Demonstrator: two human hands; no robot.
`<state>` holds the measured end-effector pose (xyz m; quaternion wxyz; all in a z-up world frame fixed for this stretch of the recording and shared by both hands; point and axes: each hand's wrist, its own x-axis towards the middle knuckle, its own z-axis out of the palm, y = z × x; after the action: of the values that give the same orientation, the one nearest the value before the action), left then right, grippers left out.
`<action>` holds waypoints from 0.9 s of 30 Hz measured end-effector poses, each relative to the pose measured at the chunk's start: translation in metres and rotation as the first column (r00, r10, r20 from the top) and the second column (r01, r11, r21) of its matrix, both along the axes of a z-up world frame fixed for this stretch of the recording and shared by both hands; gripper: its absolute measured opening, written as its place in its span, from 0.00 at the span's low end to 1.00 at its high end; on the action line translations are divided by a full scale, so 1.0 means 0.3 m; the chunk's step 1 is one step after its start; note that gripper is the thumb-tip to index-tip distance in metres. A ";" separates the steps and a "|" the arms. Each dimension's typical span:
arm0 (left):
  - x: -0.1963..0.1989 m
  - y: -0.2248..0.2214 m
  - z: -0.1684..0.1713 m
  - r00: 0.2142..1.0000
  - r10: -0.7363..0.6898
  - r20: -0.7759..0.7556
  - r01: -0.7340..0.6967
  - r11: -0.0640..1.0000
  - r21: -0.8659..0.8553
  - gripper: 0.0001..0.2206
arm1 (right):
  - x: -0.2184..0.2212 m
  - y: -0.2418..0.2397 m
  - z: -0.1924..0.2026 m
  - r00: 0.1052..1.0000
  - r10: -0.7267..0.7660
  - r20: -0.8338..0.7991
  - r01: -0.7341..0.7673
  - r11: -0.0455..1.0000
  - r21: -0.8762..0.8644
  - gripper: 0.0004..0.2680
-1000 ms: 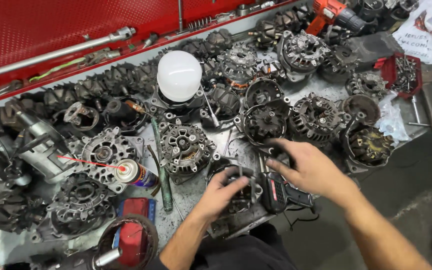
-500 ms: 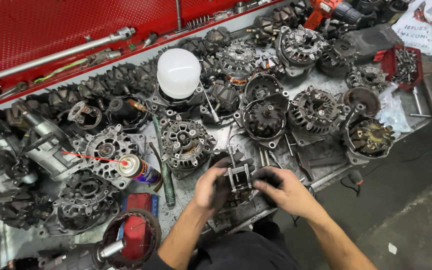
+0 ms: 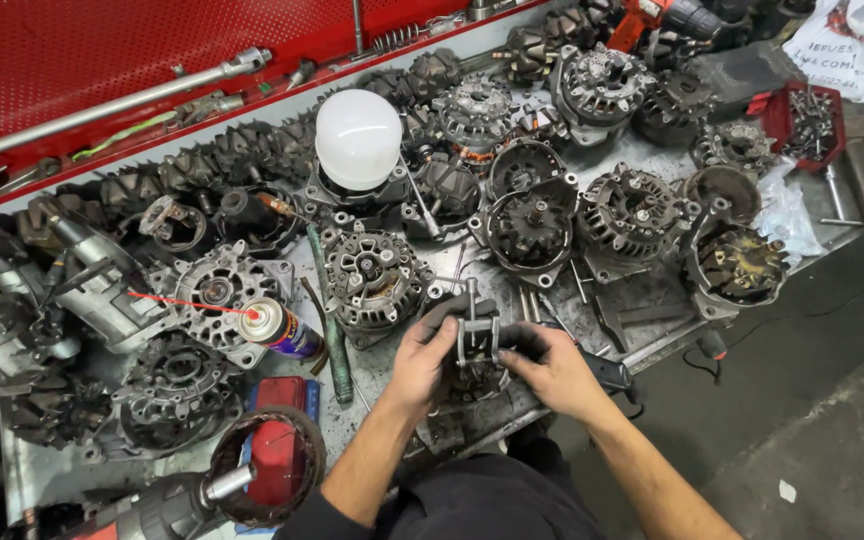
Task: Disassembling and inspecting automotive alternators on a workbench.
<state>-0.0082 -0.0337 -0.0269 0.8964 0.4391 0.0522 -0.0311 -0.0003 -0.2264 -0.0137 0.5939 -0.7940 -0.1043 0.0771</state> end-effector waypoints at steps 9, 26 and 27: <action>0.026 -0.026 -0.160 0.986 0.078 0.145 -0.087 0.994 0.060 0.14 | -0.008 0.005 -0.027 0.989 0.064 0.134 -0.019 0.949 -0.315 0.30; 0.020 0.109 -0.118 0.846 -0.193 0.498 -0.182 0.773 0.608 0.11 | 0.027 0.003 -0.292 0.750 0.051 0.660 0.160 0.954 -0.255 0.21; 0.018 0.112 -0.091 0.811 -0.236 0.536 -0.215 0.731 0.648 0.12 | 0.026 -0.002 -0.300 0.741 0.066 0.669 0.178 0.941 -0.289 0.21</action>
<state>-0.0029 0.0001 -0.0541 0.6418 0.7241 -0.2212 0.1214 0.0074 -0.2271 -0.1038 0.3751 -0.8599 -0.2716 -0.2146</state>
